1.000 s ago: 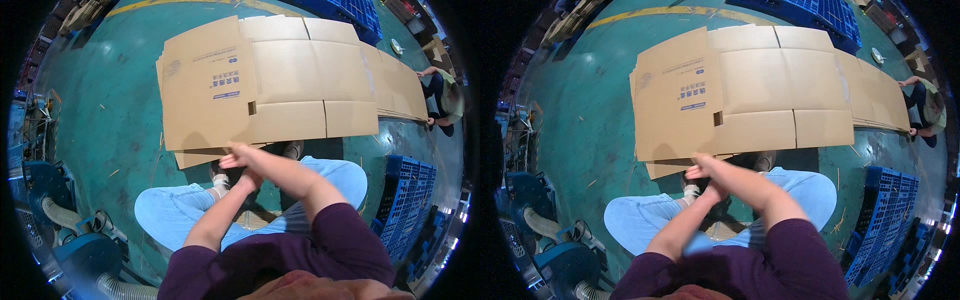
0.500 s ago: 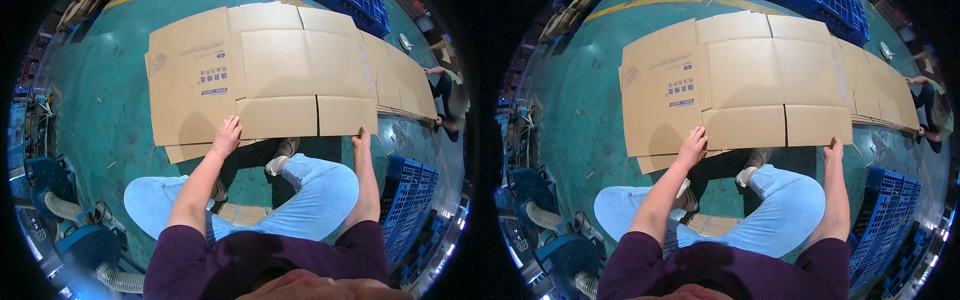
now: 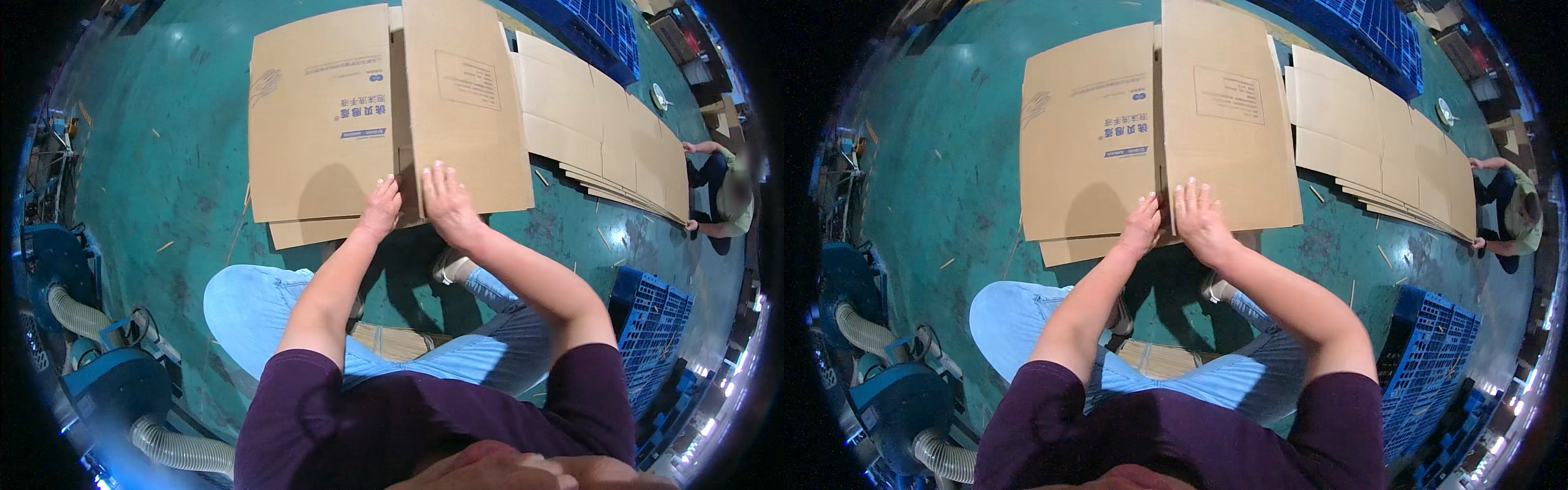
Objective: The person sits on the floor and folds flat cardboard sheets along pre-scored lines into box shapes. They repeatedly pick up sheets, fold the side flaps, and place the folded boxes into a stack.
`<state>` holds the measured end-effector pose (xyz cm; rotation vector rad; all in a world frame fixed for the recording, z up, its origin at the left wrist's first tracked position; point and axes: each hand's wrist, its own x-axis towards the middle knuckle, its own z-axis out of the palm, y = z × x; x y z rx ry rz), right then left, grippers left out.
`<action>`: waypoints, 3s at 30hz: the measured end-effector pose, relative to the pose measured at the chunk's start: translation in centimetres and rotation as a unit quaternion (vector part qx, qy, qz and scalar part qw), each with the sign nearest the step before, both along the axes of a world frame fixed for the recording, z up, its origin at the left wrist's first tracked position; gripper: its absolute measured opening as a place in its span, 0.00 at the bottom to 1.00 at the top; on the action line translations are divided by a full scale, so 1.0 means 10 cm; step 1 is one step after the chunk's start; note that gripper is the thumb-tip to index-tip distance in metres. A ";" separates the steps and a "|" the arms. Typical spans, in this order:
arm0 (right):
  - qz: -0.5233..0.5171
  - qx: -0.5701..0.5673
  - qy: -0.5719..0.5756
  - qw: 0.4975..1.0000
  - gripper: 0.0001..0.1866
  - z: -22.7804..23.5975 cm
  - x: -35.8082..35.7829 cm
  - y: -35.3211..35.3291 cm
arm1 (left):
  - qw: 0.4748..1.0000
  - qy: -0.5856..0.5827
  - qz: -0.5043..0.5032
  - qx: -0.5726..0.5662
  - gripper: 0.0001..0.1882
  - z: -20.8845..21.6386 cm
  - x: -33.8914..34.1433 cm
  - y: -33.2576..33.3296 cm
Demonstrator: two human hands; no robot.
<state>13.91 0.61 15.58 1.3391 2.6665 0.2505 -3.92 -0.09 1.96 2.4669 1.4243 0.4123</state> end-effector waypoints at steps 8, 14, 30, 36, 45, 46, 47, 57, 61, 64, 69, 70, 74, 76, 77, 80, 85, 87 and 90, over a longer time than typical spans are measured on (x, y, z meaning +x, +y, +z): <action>0.019 -0.012 -0.085 0.996 0.27 -1.16 -0.21 0.15 | 0.995 -0.091 0.020 0.042 0.24 -0.03 0.00 0.03; 0.032 -0.200 0.040 0.978 0.32 -0.62 0.03 0.41 | 0.994 -0.073 0.014 0.079 0.21 -0.02 -0.09 0.04; -0.183 0.167 0.420 0.873 0.15 -0.91 1.82 1.33 | 0.994 0.034 -0.067 0.074 0.22 0.26 -0.09 0.20; -0.551 0.021 0.065 0.832 0.28 -2.09 3.40 1.30 | 0.986 0.074 -0.132 0.072 0.21 0.29 0.00 0.30; -0.470 0.055 0.068 0.878 0.25 -2.77 3.26 1.98 | 0.983 0.139 -0.111 0.052 0.20 0.36 0.04 0.23; -0.454 0.060 0.087 0.885 0.24 -2.68 3.36 2.00 | 0.983 0.132 -0.115 0.051 0.20 0.34 0.05 0.24; -0.429 0.063 0.109 0.894 0.23 -2.44 3.40 2.05 | 0.984 0.128 -0.110 0.050 0.20 0.35 0.05 0.23; -0.365 0.468 0.569 0.569 0.12 -0.11 3.62 0.28 | 0.986 0.113 -0.101 0.066 0.22 0.34 0.07 0.20; -0.579 0.403 0.553 0.442 0.20 -1.42 4.19 0.15 | 0.990 0.091 -0.092 0.062 0.21 0.31 0.08 0.19; -0.632 0.173 0.689 0.309 0.23 -2.59 3.92 0.15 | 0.990 0.105 -0.079 0.052 0.20 0.26 0.05 0.16; -0.533 0.082 0.839 0.076 0.27 -3.01 3.49 0.39 | 0.990 0.100 -0.083 0.048 0.20 0.32 0.07 0.18; -0.510 0.097 0.849 0.098 0.27 -2.65 3.43 0.55 | 0.990 0.106 -0.077 0.048 0.21 0.35 0.01 0.15; -0.467 0.088 0.874 0.101 0.22 -1.43 4.15 0.79 | 0.994 0.083 -0.069 0.037 0.21 0.31 -0.01 0.10; -0.449 0.043 0.886 0.109 0.19 -0.48 4.28 0.86 | 0.995 0.063 -0.070 0.031 0.23 0.30 -0.01 0.11; -0.409 0.057 0.904 0.112 0.16 0.02 4.15 0.90 | 0.995 0.062 -0.069 0.031 0.23 0.30 0.01 0.11; -0.325 0.039 0.937 0.122 0.11 1.26 3.29 0.79 | 0.995 0.072 -0.061 0.029 0.25 0.36 0.01 0.10; -0.302 -0.002 0.944 0.131 0.12 1.95 1.84 0.31 | 0.997 0.050 -0.047 0.041 0.26 0.27 -0.01 0.06; -0.302 -0.081 0.934 0.175 0.17 1.99 1.34 0.08 | 0.996 0.028 -0.039 0.069 0.24 0.17 -0.01 0.07; -0.300 -0.164 0.913 0.222 0.21 1.80 0.48 -0.26 | 0.999 0.048 -0.001 -0.002 0.26 0.02 -0.14 -0.01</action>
